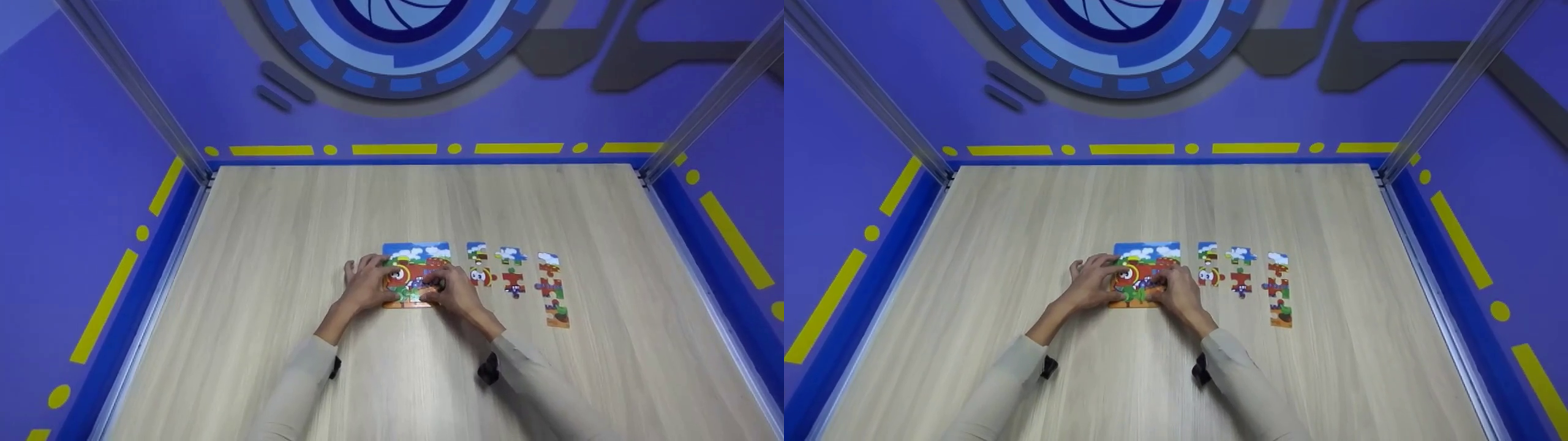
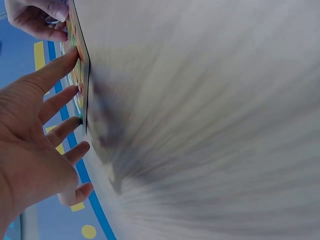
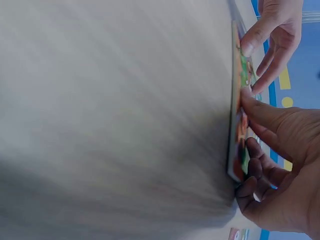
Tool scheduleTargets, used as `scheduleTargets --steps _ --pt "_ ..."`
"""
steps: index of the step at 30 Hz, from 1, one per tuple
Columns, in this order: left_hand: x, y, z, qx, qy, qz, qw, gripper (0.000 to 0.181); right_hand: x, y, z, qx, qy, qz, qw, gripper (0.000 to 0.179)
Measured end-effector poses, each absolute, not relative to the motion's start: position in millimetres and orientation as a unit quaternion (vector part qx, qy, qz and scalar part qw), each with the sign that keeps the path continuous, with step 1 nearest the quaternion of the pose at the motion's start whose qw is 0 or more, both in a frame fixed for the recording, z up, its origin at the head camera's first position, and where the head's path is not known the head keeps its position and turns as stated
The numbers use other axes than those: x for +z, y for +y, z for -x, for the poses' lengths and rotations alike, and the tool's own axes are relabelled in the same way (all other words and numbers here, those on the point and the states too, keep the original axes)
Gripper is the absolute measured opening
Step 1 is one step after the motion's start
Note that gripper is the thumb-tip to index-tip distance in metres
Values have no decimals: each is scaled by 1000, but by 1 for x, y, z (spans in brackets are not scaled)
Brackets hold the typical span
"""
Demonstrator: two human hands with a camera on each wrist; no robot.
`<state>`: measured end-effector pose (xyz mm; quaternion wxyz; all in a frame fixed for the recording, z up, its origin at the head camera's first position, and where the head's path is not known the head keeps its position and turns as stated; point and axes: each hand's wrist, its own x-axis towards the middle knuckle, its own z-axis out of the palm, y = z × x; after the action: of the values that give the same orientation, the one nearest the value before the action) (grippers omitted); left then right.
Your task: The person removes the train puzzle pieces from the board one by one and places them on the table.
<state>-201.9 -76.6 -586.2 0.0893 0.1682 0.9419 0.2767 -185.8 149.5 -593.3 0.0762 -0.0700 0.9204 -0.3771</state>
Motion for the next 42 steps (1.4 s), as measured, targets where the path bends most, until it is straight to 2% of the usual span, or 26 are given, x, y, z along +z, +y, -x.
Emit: scheduleTargets --steps 4,11,19,28,31,37,42 --pt "-584 -75 201 272 944 -161 97 53 -590 147 190 -367 923 62 94 26" --pt "-584 -75 200 267 944 -168 98 54 -592 148 195 -384 915 95 83 23" --pt "-589 -76 199 262 945 -172 99 57 -593 151 191 -415 902 66 101 25" --pt "-588 -78 199 268 944 -168 95 58 -587 150 187 -423 895 89 108 27" --pt "-587 -79 199 271 943 -169 93 58 -586 149 186 -411 902 83 103 29" --pt "-586 -78 199 267 946 -168 78 57 -589 152 181 -370 923 89 55 27" --pt "-587 -76 199 267 946 -170 69 57 -592 159 179 -367 924 103 25 18"
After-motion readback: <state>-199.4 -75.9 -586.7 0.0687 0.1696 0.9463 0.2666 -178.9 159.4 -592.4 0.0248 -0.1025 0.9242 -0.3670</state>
